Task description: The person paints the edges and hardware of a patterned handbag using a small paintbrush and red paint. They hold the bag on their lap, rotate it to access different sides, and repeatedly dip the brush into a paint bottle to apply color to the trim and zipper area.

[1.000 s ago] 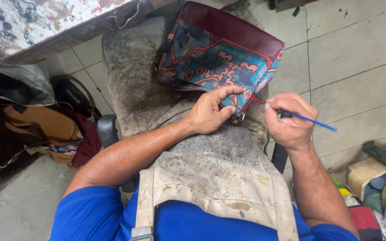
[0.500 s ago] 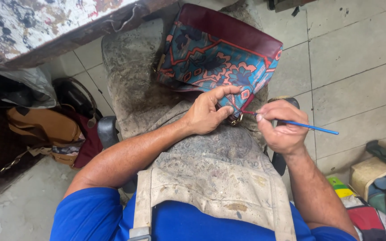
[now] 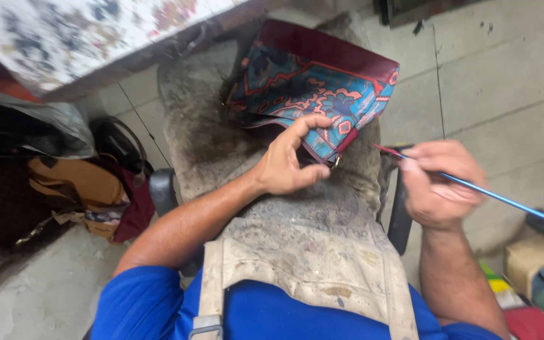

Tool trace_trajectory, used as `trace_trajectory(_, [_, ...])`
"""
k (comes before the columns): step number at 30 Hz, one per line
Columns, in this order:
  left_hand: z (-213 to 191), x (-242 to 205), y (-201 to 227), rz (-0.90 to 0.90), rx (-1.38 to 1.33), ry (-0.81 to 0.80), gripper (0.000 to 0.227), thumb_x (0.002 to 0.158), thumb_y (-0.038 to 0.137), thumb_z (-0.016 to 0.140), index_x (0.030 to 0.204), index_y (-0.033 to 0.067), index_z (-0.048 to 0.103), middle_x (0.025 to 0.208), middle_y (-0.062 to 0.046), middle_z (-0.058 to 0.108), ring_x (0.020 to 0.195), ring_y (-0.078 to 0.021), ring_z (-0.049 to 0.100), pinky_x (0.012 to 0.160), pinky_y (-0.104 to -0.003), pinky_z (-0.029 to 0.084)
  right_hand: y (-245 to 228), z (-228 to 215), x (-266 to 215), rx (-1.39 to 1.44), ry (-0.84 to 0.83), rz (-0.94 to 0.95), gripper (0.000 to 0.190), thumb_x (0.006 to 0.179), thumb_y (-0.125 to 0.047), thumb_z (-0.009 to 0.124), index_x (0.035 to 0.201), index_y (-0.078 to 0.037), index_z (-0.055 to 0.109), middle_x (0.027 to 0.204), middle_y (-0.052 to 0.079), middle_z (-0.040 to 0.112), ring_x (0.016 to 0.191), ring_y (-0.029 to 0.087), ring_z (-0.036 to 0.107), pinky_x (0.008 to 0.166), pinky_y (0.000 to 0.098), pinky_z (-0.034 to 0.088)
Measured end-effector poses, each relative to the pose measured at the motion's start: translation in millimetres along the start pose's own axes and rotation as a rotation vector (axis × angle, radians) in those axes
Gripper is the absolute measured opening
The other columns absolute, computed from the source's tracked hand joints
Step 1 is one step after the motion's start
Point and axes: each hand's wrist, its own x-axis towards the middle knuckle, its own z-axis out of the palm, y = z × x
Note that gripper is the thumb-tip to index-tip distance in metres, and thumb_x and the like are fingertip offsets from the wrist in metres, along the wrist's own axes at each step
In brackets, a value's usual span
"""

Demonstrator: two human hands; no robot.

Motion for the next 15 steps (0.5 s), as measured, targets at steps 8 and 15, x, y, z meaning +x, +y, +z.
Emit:
trace_trajectory(8, [-54.3,13.8,58.8,0.138,-0.502,0.083,0.063,0.089,0.004,0.073,0.143,0.0065,0.041,0.125,-0.01,0.056,0.103,-0.0132,0.062,0.09,-0.028,0.056,-65.5,0.7,65.2,0.165,-0.16,0.002,0.012,0.092,0.006,0.065,0.095,0.0,0.055,0.103,0.028,0.061,0.081,0.03,0.068,0.079,0.0387,0.068])
trace_trajectory(15, [-87.9,3.0,98.6,0.105,-0.719,-0.054,0.075,0.087,0.013,0.082,0.146,0.0024,0.037,0.129,-0.016,0.052,0.092,-0.0204,0.067,0.072,-0.041,0.067,-94.1,30.0,107.5,0.059,-0.355,-0.357,0.015,0.086,0.011,0.076,0.086,0.005,0.063,0.092,0.032,0.07,0.08,0.032,0.072,0.074,0.0348,0.058])
